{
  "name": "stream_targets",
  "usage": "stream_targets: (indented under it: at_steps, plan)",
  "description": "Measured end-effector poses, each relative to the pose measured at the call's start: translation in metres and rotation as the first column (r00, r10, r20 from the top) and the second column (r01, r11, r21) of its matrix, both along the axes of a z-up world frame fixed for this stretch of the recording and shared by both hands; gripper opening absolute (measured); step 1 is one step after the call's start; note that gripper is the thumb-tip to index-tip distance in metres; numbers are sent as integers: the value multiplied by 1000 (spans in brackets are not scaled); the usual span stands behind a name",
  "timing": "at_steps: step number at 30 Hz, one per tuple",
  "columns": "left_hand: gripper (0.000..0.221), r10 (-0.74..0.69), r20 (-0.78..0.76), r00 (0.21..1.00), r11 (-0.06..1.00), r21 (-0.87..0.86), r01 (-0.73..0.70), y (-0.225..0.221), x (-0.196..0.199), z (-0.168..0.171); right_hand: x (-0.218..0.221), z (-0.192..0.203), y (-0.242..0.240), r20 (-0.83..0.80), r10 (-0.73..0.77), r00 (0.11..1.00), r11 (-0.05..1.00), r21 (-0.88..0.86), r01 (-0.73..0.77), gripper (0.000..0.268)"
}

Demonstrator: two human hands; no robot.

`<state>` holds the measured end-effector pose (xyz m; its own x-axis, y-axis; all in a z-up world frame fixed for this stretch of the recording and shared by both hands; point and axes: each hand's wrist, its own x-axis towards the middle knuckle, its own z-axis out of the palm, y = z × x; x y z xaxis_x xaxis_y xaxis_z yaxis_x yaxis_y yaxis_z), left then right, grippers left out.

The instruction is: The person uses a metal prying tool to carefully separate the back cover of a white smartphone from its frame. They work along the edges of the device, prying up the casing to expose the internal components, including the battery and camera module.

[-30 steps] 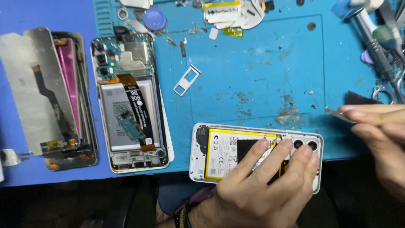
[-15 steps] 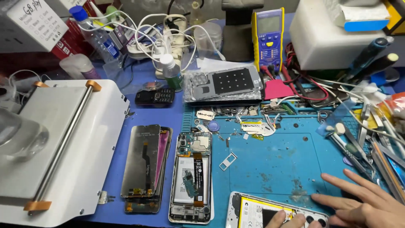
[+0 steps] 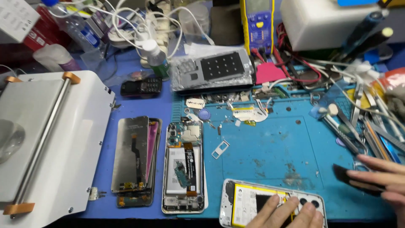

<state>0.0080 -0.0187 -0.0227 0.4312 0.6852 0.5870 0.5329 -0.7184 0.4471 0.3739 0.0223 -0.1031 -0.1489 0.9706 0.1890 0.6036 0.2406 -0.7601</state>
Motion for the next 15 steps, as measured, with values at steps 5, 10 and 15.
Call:
stream_targets:
  at_steps: [5,10,15]
  plan:
    - [16,-69,87,994,997,33,66,8,-7,45,-113,123,-33,-80,-194,978,974,102,202,36]
    - [19,-140,17,990,986,95,138,6,-9,43,-95,127,-37,12,-411,912,905,-111,410,40]
    - [35,-63,-135,989,981,174,86,-17,-31,43,-96,155,-19,292,-460,838,887,186,422,21]
